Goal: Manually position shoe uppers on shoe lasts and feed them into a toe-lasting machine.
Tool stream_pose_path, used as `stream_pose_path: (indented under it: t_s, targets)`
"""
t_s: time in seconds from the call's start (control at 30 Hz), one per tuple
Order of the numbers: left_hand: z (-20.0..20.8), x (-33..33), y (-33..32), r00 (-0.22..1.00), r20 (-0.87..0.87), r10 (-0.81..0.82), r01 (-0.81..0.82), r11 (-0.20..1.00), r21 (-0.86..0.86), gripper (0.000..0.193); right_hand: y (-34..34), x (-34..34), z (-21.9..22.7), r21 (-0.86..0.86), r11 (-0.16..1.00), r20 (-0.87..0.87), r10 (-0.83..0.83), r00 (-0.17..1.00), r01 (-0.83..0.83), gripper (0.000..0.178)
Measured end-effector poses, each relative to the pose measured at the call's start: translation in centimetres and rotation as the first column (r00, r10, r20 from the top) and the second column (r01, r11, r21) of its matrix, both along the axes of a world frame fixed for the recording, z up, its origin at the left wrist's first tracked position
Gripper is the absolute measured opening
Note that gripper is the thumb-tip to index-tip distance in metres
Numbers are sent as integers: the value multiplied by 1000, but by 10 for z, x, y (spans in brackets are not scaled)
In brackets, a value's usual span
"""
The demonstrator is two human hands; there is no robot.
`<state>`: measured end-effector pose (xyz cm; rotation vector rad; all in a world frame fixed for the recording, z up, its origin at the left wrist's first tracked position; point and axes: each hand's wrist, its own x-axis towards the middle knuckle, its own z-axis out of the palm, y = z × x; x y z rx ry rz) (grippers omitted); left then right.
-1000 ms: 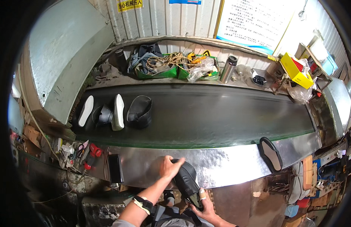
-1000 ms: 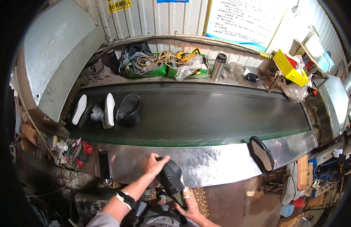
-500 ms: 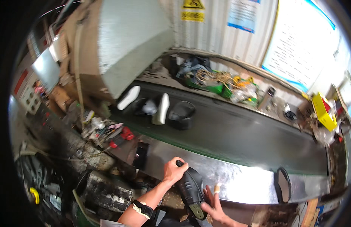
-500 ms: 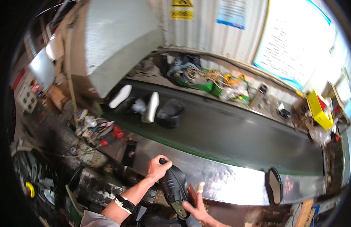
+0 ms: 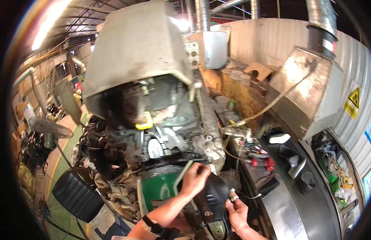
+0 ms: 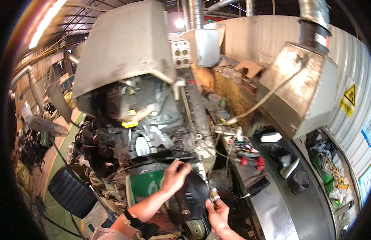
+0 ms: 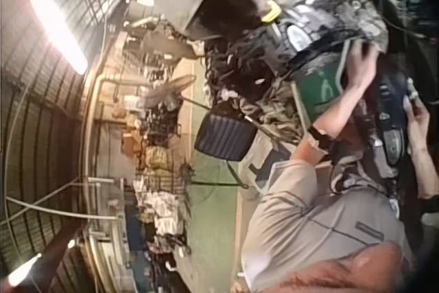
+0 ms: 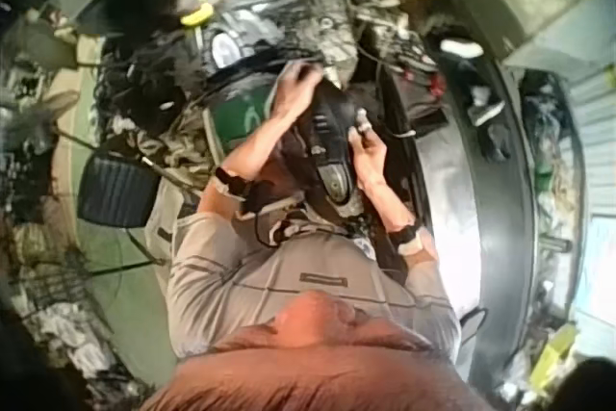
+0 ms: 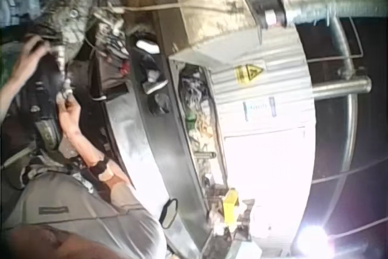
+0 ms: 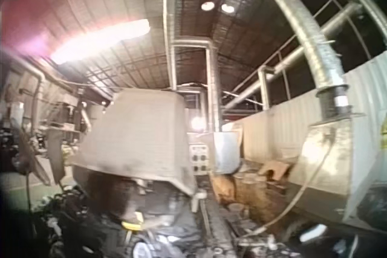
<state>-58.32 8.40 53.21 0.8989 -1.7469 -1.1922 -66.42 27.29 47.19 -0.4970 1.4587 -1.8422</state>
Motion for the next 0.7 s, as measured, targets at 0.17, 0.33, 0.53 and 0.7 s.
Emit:
stream_pose_path:
  t_s: [0.17, 0.33, 0.53, 0.7]
  targets:
    - [18, 127, -98, 943, -263, 203, -88, 915, 393, 41, -122, 72, 18, -132, 977, 186, 192, 964, -169, 17]
    - [-7, 184, -82, 816, -407, 411, 37, 666, 745, 34, -199, 105, 25, -103, 976, 339, 214, 916, -189, 26]
    - [-31, 176, -101, 761, -313, 569, -43, 525, 850, 28, -255, 121, 16, -153, 980, 465, 184, 866, -126, 42]
    - [-54, 162, -134, 691, -290, 662, -62, 454, 889, 29, -284, 118, 0, -132, 987, 495, 145, 857, -91, 38]
